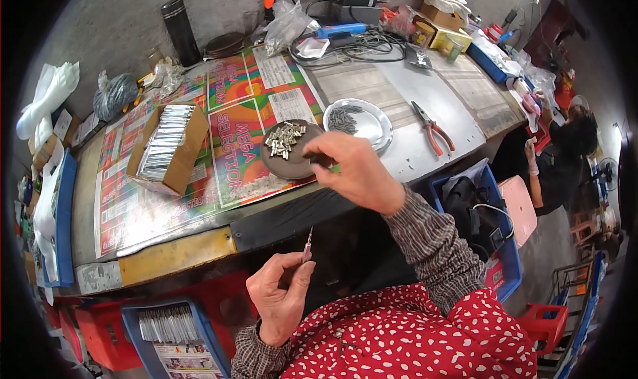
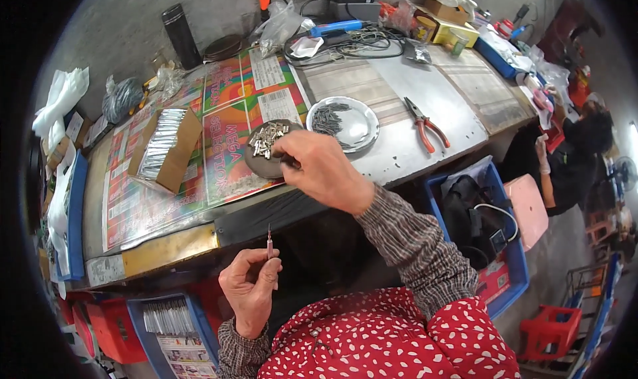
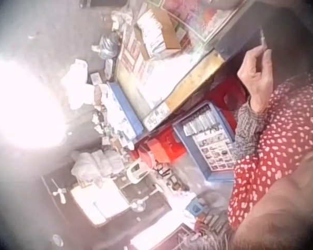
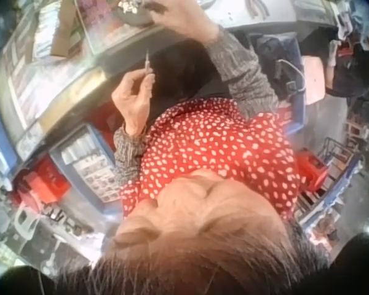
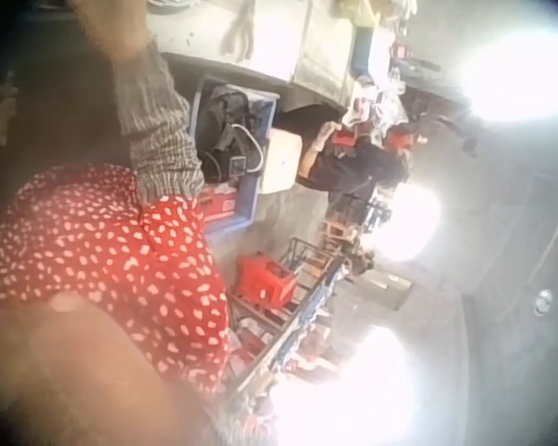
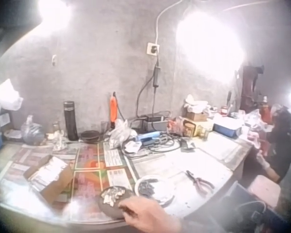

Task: The person assembles metal components by picking up pins and metal strips, inserting the pins into the strips by hand, and placing the assembled parts into a crate.

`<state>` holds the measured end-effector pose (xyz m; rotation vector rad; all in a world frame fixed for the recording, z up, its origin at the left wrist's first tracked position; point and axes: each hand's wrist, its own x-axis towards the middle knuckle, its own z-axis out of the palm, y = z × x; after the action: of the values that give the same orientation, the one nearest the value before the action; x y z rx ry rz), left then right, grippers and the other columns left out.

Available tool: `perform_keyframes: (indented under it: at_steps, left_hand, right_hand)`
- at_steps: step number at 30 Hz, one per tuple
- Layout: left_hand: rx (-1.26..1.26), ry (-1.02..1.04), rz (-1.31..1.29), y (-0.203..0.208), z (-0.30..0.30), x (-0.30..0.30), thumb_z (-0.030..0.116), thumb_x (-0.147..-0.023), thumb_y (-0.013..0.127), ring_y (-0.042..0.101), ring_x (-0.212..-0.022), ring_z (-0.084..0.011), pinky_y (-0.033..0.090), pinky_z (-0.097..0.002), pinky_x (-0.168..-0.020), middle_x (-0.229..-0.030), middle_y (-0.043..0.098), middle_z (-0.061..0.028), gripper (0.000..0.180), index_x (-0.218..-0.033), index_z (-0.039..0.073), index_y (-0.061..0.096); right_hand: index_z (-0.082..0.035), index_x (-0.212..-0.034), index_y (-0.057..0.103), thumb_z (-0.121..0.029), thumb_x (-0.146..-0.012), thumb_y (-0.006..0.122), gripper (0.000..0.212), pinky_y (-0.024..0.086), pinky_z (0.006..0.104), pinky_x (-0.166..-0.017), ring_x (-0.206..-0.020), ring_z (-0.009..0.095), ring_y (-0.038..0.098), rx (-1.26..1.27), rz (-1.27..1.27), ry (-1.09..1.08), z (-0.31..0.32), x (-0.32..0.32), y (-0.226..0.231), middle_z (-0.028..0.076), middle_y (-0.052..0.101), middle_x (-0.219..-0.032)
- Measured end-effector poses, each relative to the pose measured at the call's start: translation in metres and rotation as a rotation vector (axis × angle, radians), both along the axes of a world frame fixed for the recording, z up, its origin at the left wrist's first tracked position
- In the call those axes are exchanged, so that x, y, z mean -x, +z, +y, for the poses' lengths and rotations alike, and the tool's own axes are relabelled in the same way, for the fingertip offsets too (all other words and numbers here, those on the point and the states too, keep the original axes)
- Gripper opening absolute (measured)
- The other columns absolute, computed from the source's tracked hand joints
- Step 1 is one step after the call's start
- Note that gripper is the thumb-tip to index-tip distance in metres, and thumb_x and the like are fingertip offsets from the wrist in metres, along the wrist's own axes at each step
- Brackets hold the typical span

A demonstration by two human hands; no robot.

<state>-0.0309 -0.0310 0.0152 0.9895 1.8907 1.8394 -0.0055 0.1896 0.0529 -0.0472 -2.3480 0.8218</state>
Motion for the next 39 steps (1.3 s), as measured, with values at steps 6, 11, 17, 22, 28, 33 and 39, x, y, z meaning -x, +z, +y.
perform_keyframes:
  at_steps: [6, 11, 17, 22, 28, 33, 39]
  left_hand:
    - [0.012, -0.040, 0.024, 0.007, 0.002, -0.008, -0.001, -0.082, 0.063, 0.048, -0.051, -0.0038, 0.036, -0.0177, -0.045, -0.068, 0.060, -0.0030, 0.007, -0.088, -0.004, 0.062]
    - [0.039, -0.057, 0.056, 0.013, 0.007, -0.017, -0.001, -0.082, 0.064, 0.048, -0.050, -0.0035, 0.036, -0.0180, -0.044, -0.065, 0.058, -0.0012, 0.006, -0.087, -0.004, 0.063]
    - [0.048, -0.070, 0.097, 0.017, 0.012, -0.023, 0.000, -0.081, 0.066, 0.048, -0.050, -0.0035, 0.036, -0.0182, -0.044, -0.064, 0.057, -0.0007, 0.007, -0.085, -0.004, 0.063]
    - [0.037, -0.075, 0.114, 0.017, 0.015, -0.026, 0.000, -0.080, 0.066, 0.048, -0.050, -0.0034, 0.036, -0.0182, -0.044, -0.064, 0.057, -0.0003, 0.007, -0.085, -0.003, 0.063]
    - [0.052, -0.079, 0.125, 0.019, 0.014, -0.027, -0.001, -0.080, 0.066, 0.048, -0.051, -0.0034, 0.036, -0.0182, -0.045, -0.065, 0.057, -0.0002, 0.007, -0.086, -0.003, 0.063]
    - [0.091, -0.064, 0.090, 0.020, 0.013, -0.029, -0.001, -0.075, 0.070, 0.051, -0.052, -0.0075, 0.040, -0.0206, -0.048, -0.066, 0.059, -0.0052, 0.009, -0.082, -0.001, 0.064]
    - [0.082, -0.057, 0.126, 0.020, 0.015, -0.029, -0.002, -0.074, 0.070, 0.052, -0.053, -0.0092, 0.040, -0.0216, -0.048, -0.066, 0.059, -0.0060, 0.011, -0.082, -0.001, 0.063]
  right_hand:
    - [0.002, -0.094, 0.062, 0.004, -0.077, 0.062, 0.018, 0.047, 0.0224, -0.065, -0.074, 0.014, 0.058, 0.243, -0.057, 0.111, -0.029, -0.055, 0.021, 0.009, 0.059, -0.085]
    - [0.004, -0.094, 0.060, 0.005, -0.083, 0.059, 0.011, 0.049, 0.0205, -0.065, -0.075, 0.009, 0.058, 0.881, -0.004, 0.248, -0.042, -0.074, 0.016, 0.005, 0.061, -0.085]
    - [0.005, -0.097, 0.059, 0.002, -0.085, 0.060, 0.012, 0.051, 0.0200, -0.064, -0.074, 0.008, 0.059, 1.008, 0.031, 0.275, -0.043, -0.084, 0.019, 0.005, 0.061, -0.086]
    - [0.005, -0.096, 0.059, 0.002, -0.085, 0.061, 0.012, 0.050, 0.0195, -0.064, -0.073, 0.008, 0.059, 1.032, 0.041, 0.285, -0.043, -0.089, 0.017, 0.005, 0.061, -0.086]
    - [0.005, -0.096, 0.059, 0.003, -0.084, 0.060, 0.012, 0.050, 0.0191, -0.063, -0.072, 0.007, 0.058, 1.024, 0.031, 0.276, -0.044, -0.090, 0.018, 0.005, 0.060, -0.086]
    - [0.005, -0.096, 0.059, 0.004, -0.084, 0.060, 0.012, 0.049, 0.0185, -0.064, -0.073, 0.006, 0.057, 1.012, 0.032, 0.278, -0.044, -0.091, 0.015, 0.004, 0.059, -0.085]
    - [0.004, -0.094, 0.058, 0.003, -0.084, 0.060, 0.011, 0.048, 0.0187, -0.067, -0.075, 0.006, 0.057, 0.966, -0.027, 0.302, -0.045, -0.091, 0.013, 0.003, 0.058, -0.085]
